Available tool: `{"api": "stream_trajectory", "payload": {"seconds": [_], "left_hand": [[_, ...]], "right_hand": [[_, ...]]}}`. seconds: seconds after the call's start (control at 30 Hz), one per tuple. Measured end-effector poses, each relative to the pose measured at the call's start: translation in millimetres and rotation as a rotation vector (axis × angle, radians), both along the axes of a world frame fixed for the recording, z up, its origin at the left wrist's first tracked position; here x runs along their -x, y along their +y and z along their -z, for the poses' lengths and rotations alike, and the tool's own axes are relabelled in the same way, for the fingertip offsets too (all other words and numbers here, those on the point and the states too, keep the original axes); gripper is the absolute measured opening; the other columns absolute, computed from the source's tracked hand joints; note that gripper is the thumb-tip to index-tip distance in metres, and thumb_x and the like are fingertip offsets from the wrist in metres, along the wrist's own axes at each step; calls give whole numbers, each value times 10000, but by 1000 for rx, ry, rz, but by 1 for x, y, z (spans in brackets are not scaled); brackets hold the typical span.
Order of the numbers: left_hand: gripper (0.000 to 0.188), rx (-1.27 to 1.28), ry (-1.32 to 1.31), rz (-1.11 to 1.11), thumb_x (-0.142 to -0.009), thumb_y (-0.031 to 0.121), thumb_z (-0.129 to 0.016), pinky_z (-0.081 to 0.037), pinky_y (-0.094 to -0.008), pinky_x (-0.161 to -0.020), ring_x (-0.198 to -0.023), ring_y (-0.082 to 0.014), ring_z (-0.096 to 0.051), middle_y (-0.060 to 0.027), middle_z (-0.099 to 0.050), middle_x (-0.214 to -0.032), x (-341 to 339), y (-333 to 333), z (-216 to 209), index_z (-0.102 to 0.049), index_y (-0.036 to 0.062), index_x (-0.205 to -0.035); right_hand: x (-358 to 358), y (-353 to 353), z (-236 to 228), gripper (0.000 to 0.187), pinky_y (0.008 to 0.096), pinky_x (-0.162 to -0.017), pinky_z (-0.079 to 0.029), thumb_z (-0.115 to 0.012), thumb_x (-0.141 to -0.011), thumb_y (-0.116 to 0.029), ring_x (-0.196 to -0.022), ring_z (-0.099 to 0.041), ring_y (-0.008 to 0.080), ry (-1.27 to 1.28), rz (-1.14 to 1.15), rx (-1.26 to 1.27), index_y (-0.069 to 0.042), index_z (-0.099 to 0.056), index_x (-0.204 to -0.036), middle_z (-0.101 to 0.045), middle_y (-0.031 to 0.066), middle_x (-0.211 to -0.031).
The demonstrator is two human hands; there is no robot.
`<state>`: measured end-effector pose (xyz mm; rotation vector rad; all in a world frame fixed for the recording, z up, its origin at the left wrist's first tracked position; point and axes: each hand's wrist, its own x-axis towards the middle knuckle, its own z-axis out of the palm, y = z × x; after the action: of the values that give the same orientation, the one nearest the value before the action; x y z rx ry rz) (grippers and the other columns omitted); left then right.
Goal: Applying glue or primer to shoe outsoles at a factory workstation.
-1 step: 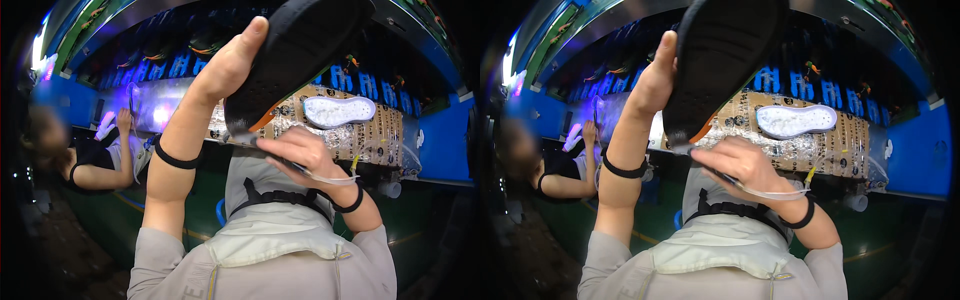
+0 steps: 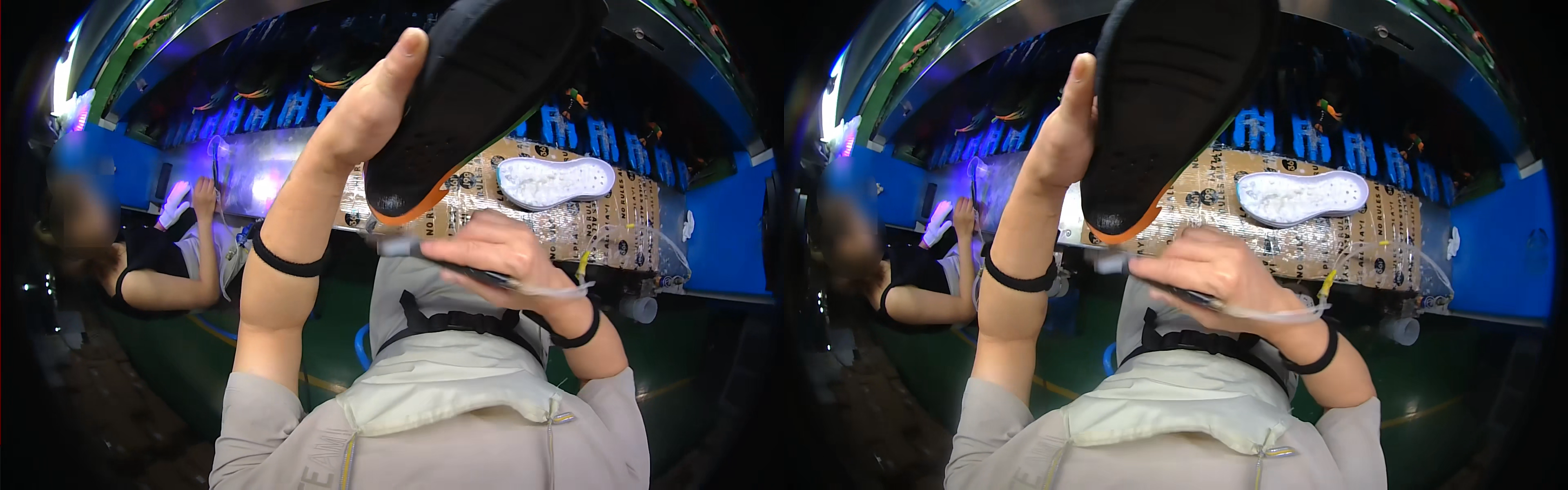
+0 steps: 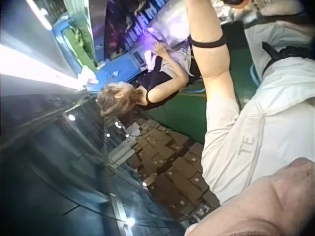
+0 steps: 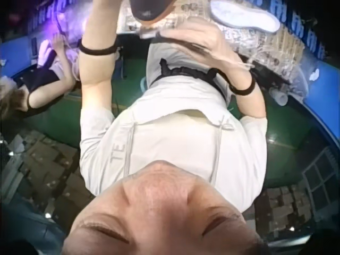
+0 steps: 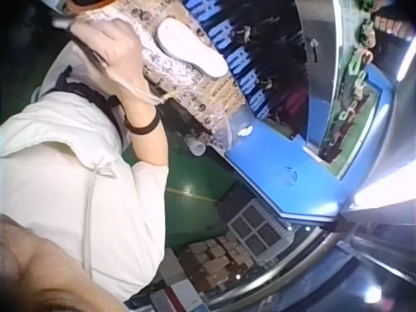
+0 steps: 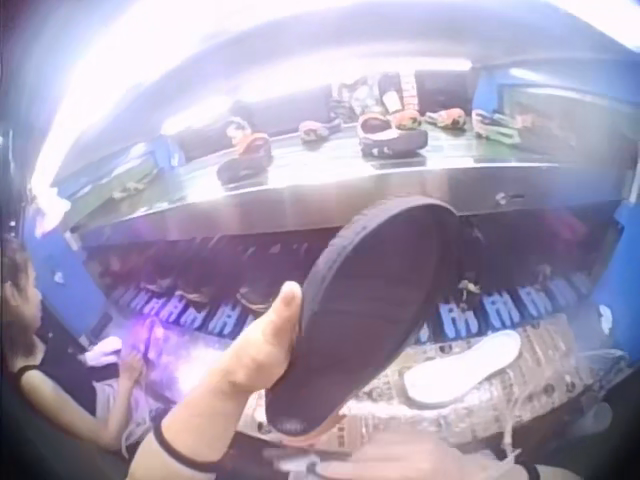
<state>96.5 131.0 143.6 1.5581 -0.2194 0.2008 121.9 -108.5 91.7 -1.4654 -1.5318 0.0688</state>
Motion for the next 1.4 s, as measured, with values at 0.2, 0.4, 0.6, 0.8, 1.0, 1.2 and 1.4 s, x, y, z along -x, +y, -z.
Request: {"api": "stream_trajectory", "payload": {"seconds": [0.2, 0.4, 0.6, 0.8, 1.0, 1.2, 1.4], "left_hand": [[826, 196, 0, -123, -1106, 662, -251, -472, -357, -1151, -1326, -213, -609, -144, -616, -1473, 1, 13, 10, -464, 11, -1566], [756, -103, 116, -47, -1119, 612, -357, -557, -298, -893, -964, -134, -680, -86, -769, -1043, -6, 1, 13, -735, -33, -1228], [808, -517, 372, -50, -1087, 671, -391, -547, -357, -814, -833, -178, -659, -130, -734, -868, -12, -22, -2, -771, -41, -1050], [842, -679, 455, 33, -1054, 719, -415, -549, -399, -842, -855, -263, -696, -188, -745, -890, -28, -32, 2, -781, -39, -1024], [830, -656, 479, -126, -1069, 699, -388, -548, -389, -835, -878, -233, -699, -178, -752, -930, -25, -7, 24, -767, -40, -1074], [915, 476, 216, -315, -1078, 721, -209, -391, -393, -1205, -1382, -270, -558, -181, -600, -1480, 21, 42, 92, -471, -20, -1548], [1030, 938, 99, -362, -969, 848, -319, -380, -766, -1112, -1491, -476, -411, -251, -422, -1617, 135, 41, 173, -320, 64, -1636]], "right_hand": [[0, 5, -2, 317, 394, -686, -553, -823, -841, -60, -759, -677, 283, -2, 10, 21, -52, -760, -1152, -689, 108, -836], [-6, -2, -19, 298, 397, -684, -553, -831, -830, -78, -764, -675, 280, 101, -60, 41, -49, -762, -1119, -683, 93, -821], [-12, 5, -18, 307, 417, -724, -545, -822, -832, -95, -777, -670, 304, -258, -65, 150, -48, -733, -1123, -667, 103, -837], [-18, 9, -7, 369, 396, -780, -509, -843, -821, -130, -877, -649, 268, -363, -50, 201, -66, -742, -1170, -688, 76, -919], [-21, -8, -15, 353, 372, -746, -501, -847, -813, -124, -824, -656, 247, -197, -210, 245, -62, -765, -1151, -712, 59, -892], [-25, -30, 10, 268, 261, -629, -508, -760, -830, -15, -697, -638, 90, 493, 245, 124, -12, -757, -1098, -722, 32, -824], [-36, -30, 46, 172, 208, -717, -465, -690, -920, -49, -792, -568, 43, 812, 364, -111, 17, -705, -1078, -689, 9, -926]]}}
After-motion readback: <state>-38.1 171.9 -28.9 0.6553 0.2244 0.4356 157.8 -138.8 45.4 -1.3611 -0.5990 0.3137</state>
